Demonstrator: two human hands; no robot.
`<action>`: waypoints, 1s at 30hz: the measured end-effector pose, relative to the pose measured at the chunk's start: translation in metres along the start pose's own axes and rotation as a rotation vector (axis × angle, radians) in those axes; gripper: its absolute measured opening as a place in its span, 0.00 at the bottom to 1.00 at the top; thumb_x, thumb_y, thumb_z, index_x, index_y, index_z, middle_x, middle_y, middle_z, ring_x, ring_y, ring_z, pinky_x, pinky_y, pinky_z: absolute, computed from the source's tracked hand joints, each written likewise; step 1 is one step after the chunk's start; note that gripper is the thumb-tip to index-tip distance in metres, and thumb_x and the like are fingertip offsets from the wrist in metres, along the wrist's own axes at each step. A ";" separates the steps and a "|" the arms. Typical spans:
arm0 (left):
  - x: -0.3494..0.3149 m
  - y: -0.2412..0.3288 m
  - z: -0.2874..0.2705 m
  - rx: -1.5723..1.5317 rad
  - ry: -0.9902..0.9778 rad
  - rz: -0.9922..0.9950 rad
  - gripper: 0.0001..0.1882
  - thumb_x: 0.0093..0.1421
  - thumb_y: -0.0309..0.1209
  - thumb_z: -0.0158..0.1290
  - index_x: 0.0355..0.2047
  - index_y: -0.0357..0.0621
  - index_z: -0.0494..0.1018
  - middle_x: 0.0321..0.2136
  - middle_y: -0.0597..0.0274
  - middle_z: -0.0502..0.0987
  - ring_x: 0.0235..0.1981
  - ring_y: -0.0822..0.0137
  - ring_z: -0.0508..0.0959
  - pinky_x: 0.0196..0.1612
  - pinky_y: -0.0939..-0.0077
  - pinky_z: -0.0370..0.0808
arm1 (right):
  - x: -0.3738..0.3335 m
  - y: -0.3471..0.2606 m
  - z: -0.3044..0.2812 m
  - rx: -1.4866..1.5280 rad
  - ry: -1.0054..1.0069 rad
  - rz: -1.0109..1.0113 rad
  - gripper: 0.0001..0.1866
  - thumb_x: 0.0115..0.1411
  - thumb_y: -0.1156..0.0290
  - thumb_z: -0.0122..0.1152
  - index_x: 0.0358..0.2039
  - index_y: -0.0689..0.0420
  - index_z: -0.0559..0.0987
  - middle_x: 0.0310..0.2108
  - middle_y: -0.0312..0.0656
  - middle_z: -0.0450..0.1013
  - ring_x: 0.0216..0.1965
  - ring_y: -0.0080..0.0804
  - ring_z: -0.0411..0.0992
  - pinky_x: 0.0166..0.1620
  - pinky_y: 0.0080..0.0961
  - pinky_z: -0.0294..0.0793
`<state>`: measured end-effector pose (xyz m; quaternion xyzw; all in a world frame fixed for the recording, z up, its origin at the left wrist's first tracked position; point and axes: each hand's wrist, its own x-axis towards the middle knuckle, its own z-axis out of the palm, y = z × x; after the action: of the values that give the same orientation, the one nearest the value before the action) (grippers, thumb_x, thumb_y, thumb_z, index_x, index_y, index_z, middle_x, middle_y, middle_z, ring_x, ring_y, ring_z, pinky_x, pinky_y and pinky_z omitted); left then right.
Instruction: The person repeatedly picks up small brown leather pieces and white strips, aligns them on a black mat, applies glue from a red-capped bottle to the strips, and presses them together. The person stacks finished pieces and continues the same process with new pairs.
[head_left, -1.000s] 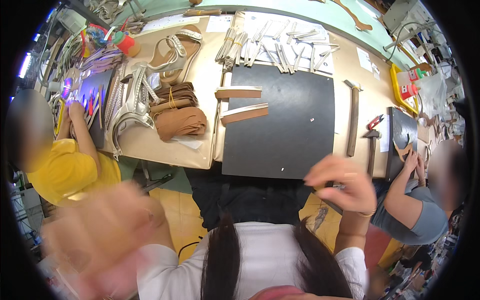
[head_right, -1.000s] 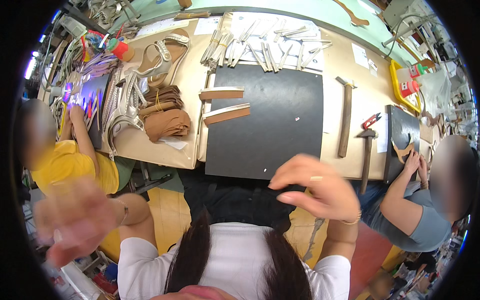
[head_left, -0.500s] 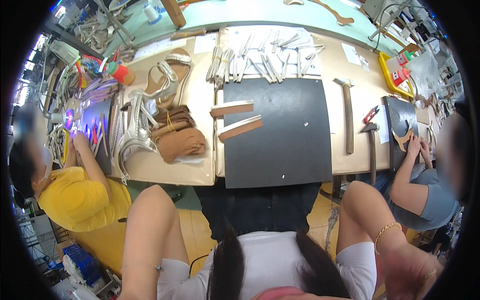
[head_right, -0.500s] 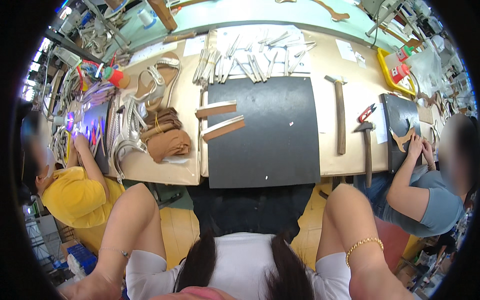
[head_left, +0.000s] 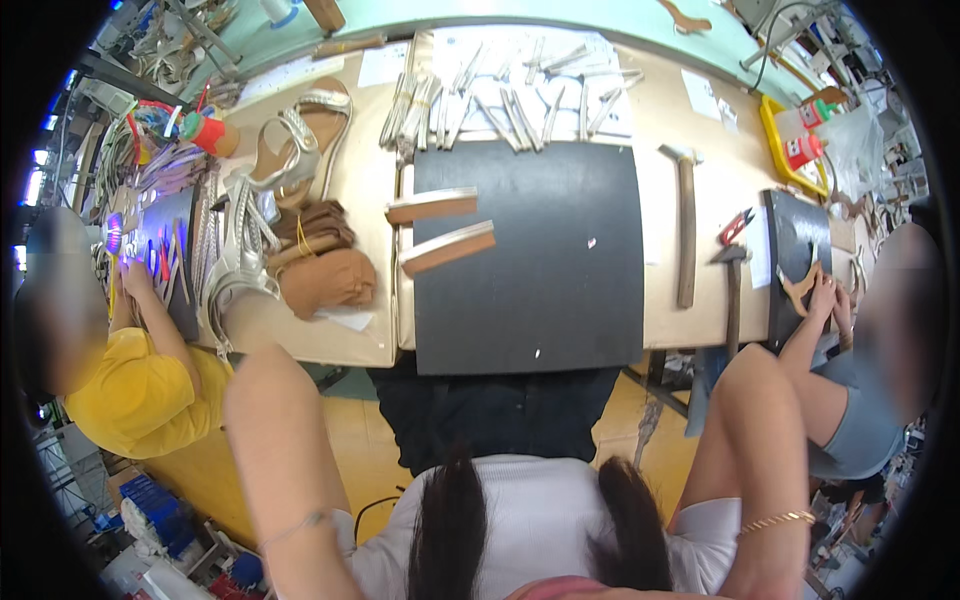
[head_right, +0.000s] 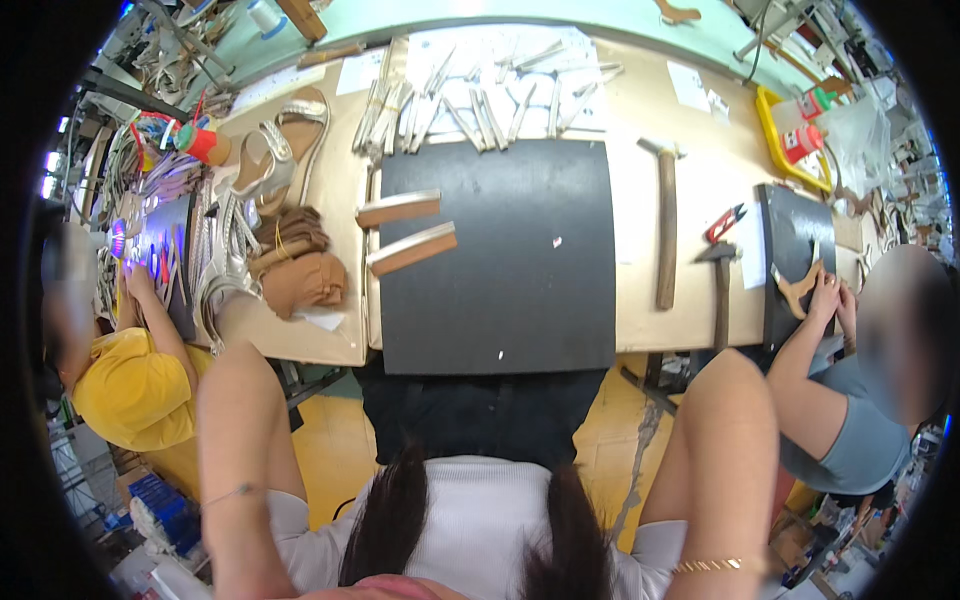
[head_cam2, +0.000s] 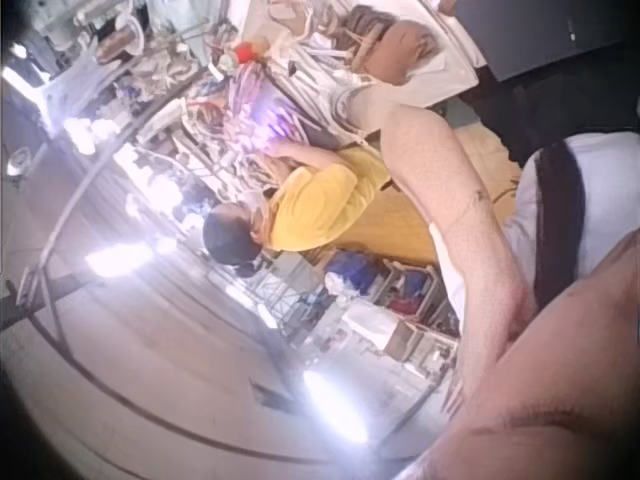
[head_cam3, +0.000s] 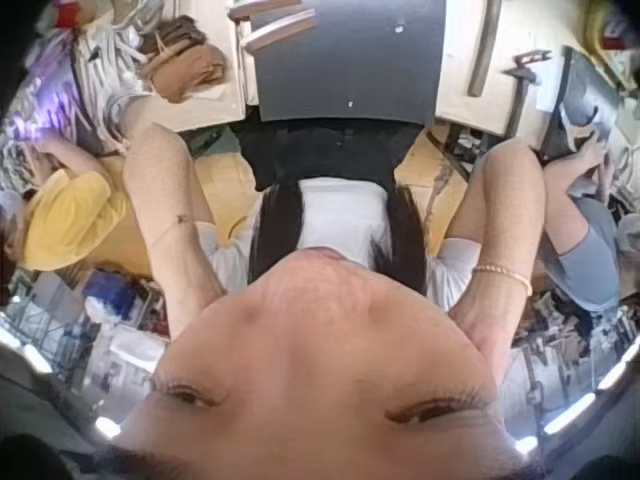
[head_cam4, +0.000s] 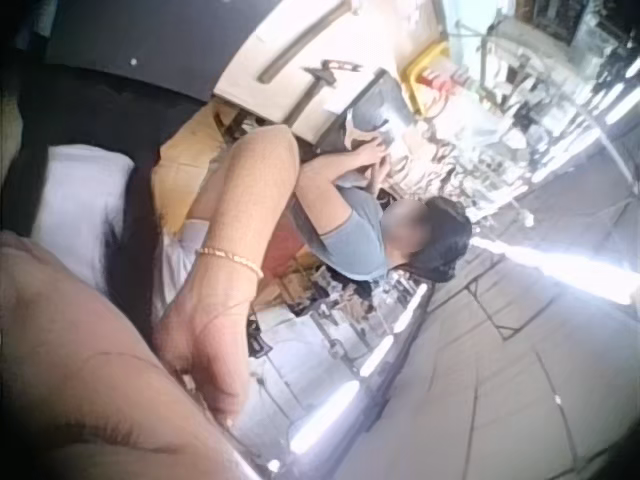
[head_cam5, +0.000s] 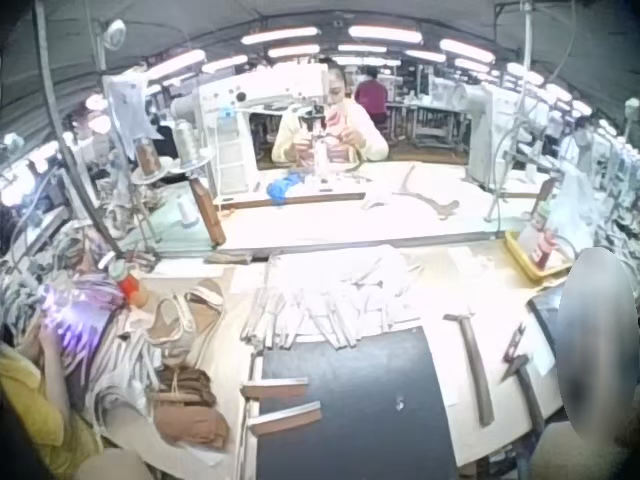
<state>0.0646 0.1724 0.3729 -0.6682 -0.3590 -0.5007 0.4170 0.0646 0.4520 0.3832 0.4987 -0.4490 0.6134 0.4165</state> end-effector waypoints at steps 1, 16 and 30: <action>-0.018 0.008 0.004 0.021 -0.013 0.001 0.29 0.60 0.25 0.55 0.63 0.41 0.65 0.64 0.55 0.65 0.63 0.56 0.66 0.64 0.47 0.62 | -0.009 0.001 -0.003 -0.049 0.017 0.026 0.24 0.66 0.63 0.58 0.61 0.45 0.66 0.60 0.45 0.60 0.51 0.45 0.68 0.47 0.42 0.67; -0.264 -0.076 0.040 0.718 -1.078 -1.469 0.44 0.63 0.64 0.46 0.72 0.56 0.55 0.73 0.36 0.39 0.71 0.28 0.39 0.67 0.30 0.43 | -0.157 0.104 -0.053 -0.618 -0.317 0.506 0.16 0.71 0.53 0.52 0.52 0.48 0.72 0.56 0.51 0.61 0.43 0.50 0.75 0.43 0.47 0.73; -0.298 -0.137 0.029 0.737 -1.035 -1.257 0.39 0.62 0.64 0.46 0.71 0.68 0.58 0.74 0.49 0.47 0.73 0.42 0.46 0.70 0.38 0.45 | -0.145 0.164 -0.072 -1.084 -0.435 0.839 0.13 0.54 0.75 0.69 0.41 0.53 0.80 0.49 0.45 0.71 0.46 0.44 0.71 0.50 0.42 0.67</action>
<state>-0.1192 0.2343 0.1066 -0.3138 -0.9404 -0.1252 0.0396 -0.0868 0.4712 0.2111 0.1180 -0.9171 0.2991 0.2357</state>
